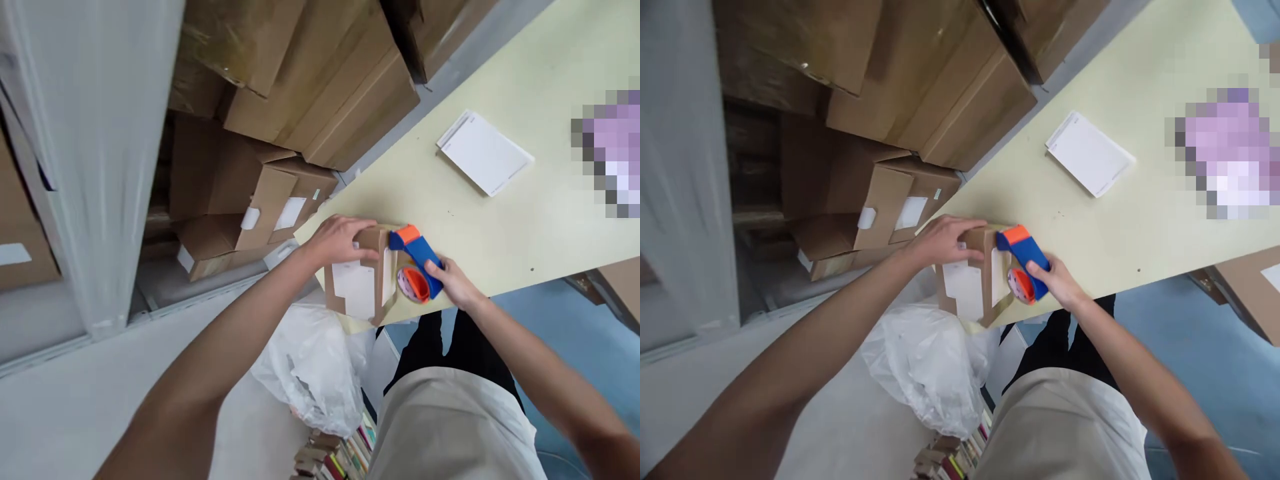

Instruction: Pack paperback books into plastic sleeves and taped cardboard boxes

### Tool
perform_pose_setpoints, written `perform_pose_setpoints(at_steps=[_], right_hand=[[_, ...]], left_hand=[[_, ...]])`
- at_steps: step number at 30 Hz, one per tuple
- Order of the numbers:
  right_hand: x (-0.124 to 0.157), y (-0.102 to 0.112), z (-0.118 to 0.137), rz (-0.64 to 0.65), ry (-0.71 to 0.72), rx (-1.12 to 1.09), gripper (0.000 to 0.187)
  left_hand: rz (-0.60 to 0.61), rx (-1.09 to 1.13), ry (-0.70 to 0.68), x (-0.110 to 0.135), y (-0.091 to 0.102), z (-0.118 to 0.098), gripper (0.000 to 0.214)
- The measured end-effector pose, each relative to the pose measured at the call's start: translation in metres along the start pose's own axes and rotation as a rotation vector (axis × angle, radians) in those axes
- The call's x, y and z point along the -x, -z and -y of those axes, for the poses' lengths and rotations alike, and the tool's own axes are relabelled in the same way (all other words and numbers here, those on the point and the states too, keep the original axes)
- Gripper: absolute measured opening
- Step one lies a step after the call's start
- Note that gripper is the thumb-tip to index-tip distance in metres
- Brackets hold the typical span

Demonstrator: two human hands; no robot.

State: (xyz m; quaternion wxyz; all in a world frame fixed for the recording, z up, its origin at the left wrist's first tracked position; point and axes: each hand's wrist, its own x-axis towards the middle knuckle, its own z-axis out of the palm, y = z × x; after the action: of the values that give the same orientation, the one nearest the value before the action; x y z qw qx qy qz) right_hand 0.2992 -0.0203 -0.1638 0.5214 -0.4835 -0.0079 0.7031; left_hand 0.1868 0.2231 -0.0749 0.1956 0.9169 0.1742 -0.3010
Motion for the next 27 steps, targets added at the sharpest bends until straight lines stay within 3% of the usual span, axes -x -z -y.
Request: perform_pose_setpoints(at_steps=[4,6,9,11,16,21,23,27], right_hand=[[-0.048,0.010,0.061,-0.043,0.073,0.183,0.081],[-0.063,0.012,0.078,-0.044,0.109,0.290,0.079],[-0.070,0.010,0.083,-0.067,0.209,0.493,0.061],[-0.066,0.008,0.077,-0.102,0.276,0.589,0.056],[-0.047,0.004,0.067,-0.070,0.265,0.714,0.083],[-0.017,0.013,0.054,-0.060,0.281,0.762,0.088],[0.008,0.022,0.031,-0.062,0.259,0.797,0.087],[0.069,0.034,-0.044,-0.035,0.233,0.803,0.085]], left_hand=[[-0.254,-0.016,0.217,0.000,-0.004,-0.001,0.069],[-0.284,-0.029,0.248,0.001,-0.009,-0.006,0.065],[-0.277,-0.014,0.250,0.002,-0.013,-0.012,0.073],[-0.304,0.006,0.250,0.002,-0.013,-0.014,0.076],[-0.366,0.046,0.260,0.002,-0.010,-0.016,0.067],[-0.378,0.043,0.278,0.001,-0.011,-0.018,0.064],[-0.375,0.036,0.284,0.002,-0.011,-0.019,0.064],[-0.397,0.031,0.344,0.005,-0.012,-0.023,0.067]])
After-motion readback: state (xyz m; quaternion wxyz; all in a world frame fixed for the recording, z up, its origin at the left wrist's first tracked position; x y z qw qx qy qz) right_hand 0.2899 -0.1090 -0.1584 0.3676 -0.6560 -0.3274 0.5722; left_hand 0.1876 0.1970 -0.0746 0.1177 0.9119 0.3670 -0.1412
